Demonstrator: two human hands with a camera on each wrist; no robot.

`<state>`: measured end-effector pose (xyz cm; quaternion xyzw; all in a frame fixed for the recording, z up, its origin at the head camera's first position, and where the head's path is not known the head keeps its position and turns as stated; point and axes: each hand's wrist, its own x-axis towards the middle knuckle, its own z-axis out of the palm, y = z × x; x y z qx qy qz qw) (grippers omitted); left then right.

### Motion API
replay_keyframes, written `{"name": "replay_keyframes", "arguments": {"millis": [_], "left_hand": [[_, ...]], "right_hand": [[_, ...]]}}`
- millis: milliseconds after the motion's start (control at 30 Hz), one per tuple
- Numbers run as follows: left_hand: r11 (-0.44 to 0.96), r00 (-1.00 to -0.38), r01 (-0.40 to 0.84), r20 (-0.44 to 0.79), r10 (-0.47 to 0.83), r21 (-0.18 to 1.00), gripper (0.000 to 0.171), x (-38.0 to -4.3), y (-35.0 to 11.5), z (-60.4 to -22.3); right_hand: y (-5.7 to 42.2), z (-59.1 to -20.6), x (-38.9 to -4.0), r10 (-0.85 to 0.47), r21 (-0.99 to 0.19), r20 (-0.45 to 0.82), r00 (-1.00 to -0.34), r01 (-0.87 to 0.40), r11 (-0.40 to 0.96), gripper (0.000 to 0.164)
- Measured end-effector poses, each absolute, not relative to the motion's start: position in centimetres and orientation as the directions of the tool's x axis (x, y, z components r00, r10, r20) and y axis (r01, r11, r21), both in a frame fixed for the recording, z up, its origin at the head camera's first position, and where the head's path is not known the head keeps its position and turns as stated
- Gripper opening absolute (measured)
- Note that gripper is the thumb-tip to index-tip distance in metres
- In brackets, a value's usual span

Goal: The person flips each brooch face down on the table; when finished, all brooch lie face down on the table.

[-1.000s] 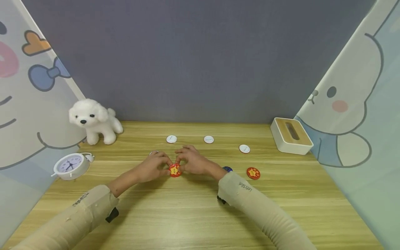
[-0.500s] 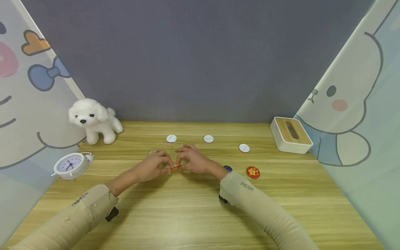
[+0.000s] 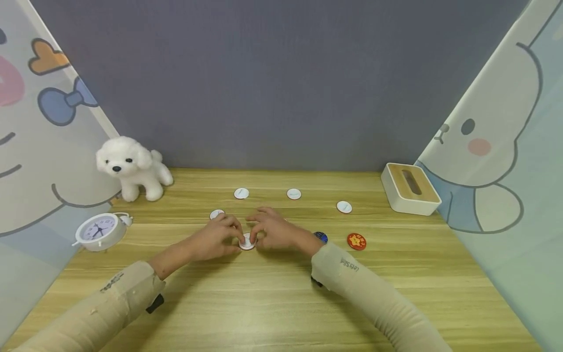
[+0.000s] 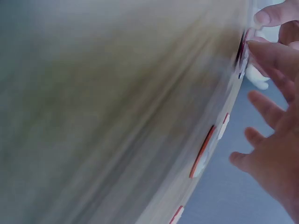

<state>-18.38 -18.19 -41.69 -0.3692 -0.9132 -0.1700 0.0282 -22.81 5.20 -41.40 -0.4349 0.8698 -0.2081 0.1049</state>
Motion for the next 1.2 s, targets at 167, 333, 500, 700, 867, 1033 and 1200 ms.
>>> {"name": "replay_keyframes", "arguments": {"millis": [167,333,500,700,867,1033,1200], "left_hand": [[0.657,-0.712,0.697,0.169,0.681,0.287,0.016,-18.3,-18.3,-41.8],[0.661,-0.721,0.685,0.15,0.677,0.308,0.014,-18.6,-18.1,-41.7],[0.662,-0.738,0.658,0.132,0.662,0.36,0.017,-19.2,-17.4,-41.0],[0.649,-0.747,0.631,0.108,0.656,0.424,0.021,-19.9,-15.8,-40.1],[0.627,-0.729,0.645,0.108,0.675,0.438,0.026,-20.5,-14.0,-39.4],[0.612,-0.716,0.659,0.116,0.689,0.436,0.033,-21.2,-12.0,-38.8],[0.601,-0.704,0.671,0.119,0.7,0.433,0.033,-21.9,-10.3,-38.9]], "right_hand": [[5.2,-41.4,-22.5,-0.8,-0.38,-0.047,-0.598,-0.73,0.568,0.015],[5.8,-41.0,-22.6,-0.796,-0.409,-0.056,-0.603,-0.713,0.569,0.016],[7.2,-39.9,-23.0,-0.771,-0.471,-0.055,-0.635,-0.664,0.58,0.023],[9.4,-39.2,-23.5,-0.739,-0.518,-0.045,-0.673,-0.617,0.593,0.032],[11.5,-38.9,-23.6,-0.706,-0.58,-0.029,-0.707,-0.563,0.588,0.038],[13.5,-38.7,-23.3,-0.666,-0.632,0.005,-0.746,-0.519,0.576,0.045],[15.6,-38.6,-22.8,-0.638,-0.633,0.013,-0.77,-0.5,0.591,0.05]]}}
